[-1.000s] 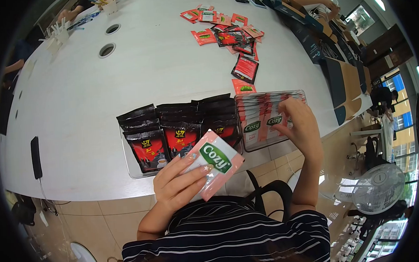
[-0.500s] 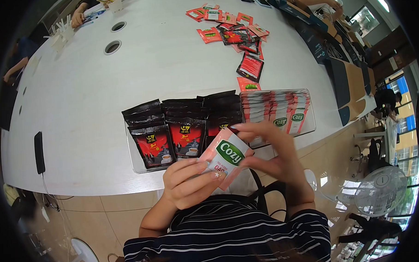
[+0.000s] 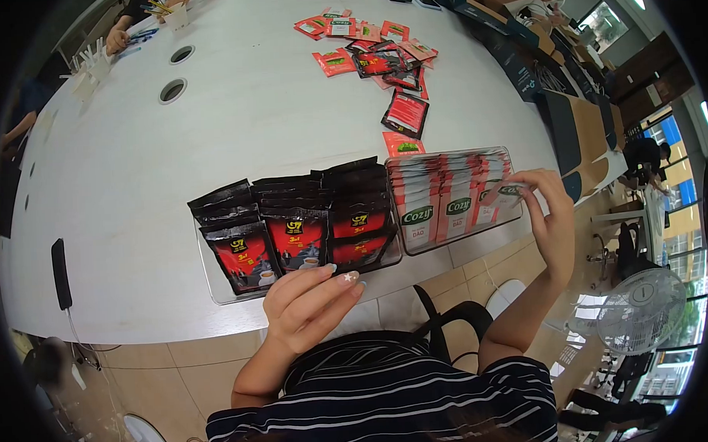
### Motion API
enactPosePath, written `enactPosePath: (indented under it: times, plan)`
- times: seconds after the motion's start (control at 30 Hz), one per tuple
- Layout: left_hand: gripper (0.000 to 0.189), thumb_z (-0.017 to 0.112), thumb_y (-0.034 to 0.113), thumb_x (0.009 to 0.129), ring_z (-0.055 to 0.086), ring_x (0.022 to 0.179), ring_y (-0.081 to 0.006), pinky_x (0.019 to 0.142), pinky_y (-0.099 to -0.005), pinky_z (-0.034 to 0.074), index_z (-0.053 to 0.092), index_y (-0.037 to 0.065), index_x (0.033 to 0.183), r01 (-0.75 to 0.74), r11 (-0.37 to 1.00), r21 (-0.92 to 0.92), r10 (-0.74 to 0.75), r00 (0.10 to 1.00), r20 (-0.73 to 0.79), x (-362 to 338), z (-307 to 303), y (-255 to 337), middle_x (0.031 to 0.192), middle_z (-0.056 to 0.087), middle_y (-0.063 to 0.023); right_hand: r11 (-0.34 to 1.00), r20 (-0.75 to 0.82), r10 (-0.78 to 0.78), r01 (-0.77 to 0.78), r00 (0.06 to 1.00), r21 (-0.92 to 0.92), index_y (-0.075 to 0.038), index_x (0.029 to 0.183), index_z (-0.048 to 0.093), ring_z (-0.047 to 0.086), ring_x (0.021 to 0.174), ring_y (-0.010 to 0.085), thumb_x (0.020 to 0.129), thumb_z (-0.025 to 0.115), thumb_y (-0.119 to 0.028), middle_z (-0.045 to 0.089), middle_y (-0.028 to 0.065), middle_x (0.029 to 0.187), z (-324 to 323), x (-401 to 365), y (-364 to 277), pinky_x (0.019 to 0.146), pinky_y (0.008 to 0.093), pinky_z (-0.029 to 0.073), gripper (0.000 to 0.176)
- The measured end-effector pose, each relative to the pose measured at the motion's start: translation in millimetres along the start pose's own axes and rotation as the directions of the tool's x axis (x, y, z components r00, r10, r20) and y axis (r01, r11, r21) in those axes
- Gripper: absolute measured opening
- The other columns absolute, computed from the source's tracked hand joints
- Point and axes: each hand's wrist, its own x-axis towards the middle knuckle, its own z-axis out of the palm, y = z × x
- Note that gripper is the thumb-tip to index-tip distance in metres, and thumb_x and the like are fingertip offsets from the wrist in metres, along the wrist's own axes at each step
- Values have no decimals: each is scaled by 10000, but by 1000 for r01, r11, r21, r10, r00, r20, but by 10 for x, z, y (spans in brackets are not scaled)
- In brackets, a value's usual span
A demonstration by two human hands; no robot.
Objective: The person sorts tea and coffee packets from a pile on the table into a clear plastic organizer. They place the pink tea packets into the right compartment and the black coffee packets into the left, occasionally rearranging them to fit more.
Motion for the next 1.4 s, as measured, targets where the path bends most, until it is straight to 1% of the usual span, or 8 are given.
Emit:
enactPosePath:
  times: [0.13, 0.3, 0.5, 0.9, 1.1, 1.2, 1.3, 1.4]
  plan:
    - [284, 791, 43, 607, 590, 875, -176, 624, -271, 513, 684, 118, 859, 6, 1000, 21, -7, 1000, 12, 25, 9, 14, 1008, 616, -1, 993, 97, 4, 7, 995, -116, -43, 950, 614, 525, 871, 265, 695, 624, 56, 587, 90, 926, 96, -54, 255, 781, 351, 410, 274]
    - [272, 793, 36, 605, 599, 824, -166, 609, -257, 510, 678, 120, 837, 23, 998, 51, -23, 1000, 5, 36, 34, 33, 972, 616, 7, 982, 38, 36, -28, 999, -189, -128, 1153, 550, 477, 1097, 294, 530, 761, 26, 497, 87, 1214, 224, 97, 88, 903, 380, 402, 676]
    - [267, 790, 33, 607, 602, 807, -161, 612, -250, 509, 676, 123, 831, 27, 997, 76, -28, 1000, 7, 38, 45, 37, 957, 616, 9, 977, 248, 8, 46, 969, -207, -189, 1331, 426, 414, 1212, 309, 482, 797, -21, 461, 102, 1269, 311, 185, 165, 1003, 393, 364, 942]
    - [258, 787, 38, 610, 603, 803, -150, 617, -246, 502, 678, 127, 826, 26, 997, 79, -27, 999, 18, 39, 57, 33, 950, 614, 20, 964, 244, -41, 103, 969, -247, -162, 1309, 443, 425, 1210, 286, 524, 784, -28, 461, 91, 1289, 296, 206, 186, 1006, 386, 368, 866]
    - [252, 787, 42, 610, 603, 800, -145, 621, -244, 496, 679, 129, 820, 41, 997, 72, -42, 999, 17, 48, 54, 36, 941, 622, 27, 993, 157, -111, 117, 981, -29, -111, 1185, 565, 527, 1077, 291, 671, 730, -123, 556, 105, 1181, 178, 198, 24, 907, 372, 419, 540]
    - [251, 787, 44, 611, 603, 802, -142, 625, -243, 494, 679, 131, 820, 44, 997, 69, -45, 999, 19, 44, 56, 36, 941, 623, 30, 982, 362, -99, 31, 927, 188, -84, 1068, 635, 583, 935, 285, 761, 675, -217, 626, 105, 1016, 93, 129, -3, 817, 361, 453, 337]
    - [251, 787, 45, 611, 603, 809, -141, 626, -242, 493, 678, 132, 820, 43, 997, 72, -44, 999, 19, 46, 58, 37, 943, 624, 31, 951, 641, -122, -94, 758, 293, -80, 1030, 656, 596, 860, 277, 804, 649, -309, 641, 100, 903, 150, 86, -115, 776, 355, 467, 322]
    - [251, 787, 45, 612, 603, 815, -141, 628, -243, 494, 677, 131, 821, 42, 997, 71, -43, 999, 16, 49, 61, 34, 944, 624, 31, 941, 673, -263, 31, 691, 336, -88, 1072, 647, 590, 878, 267, 828, 621, -385, 630, 99, 949, 353, 12, -96, 780, 350, 464, 386]
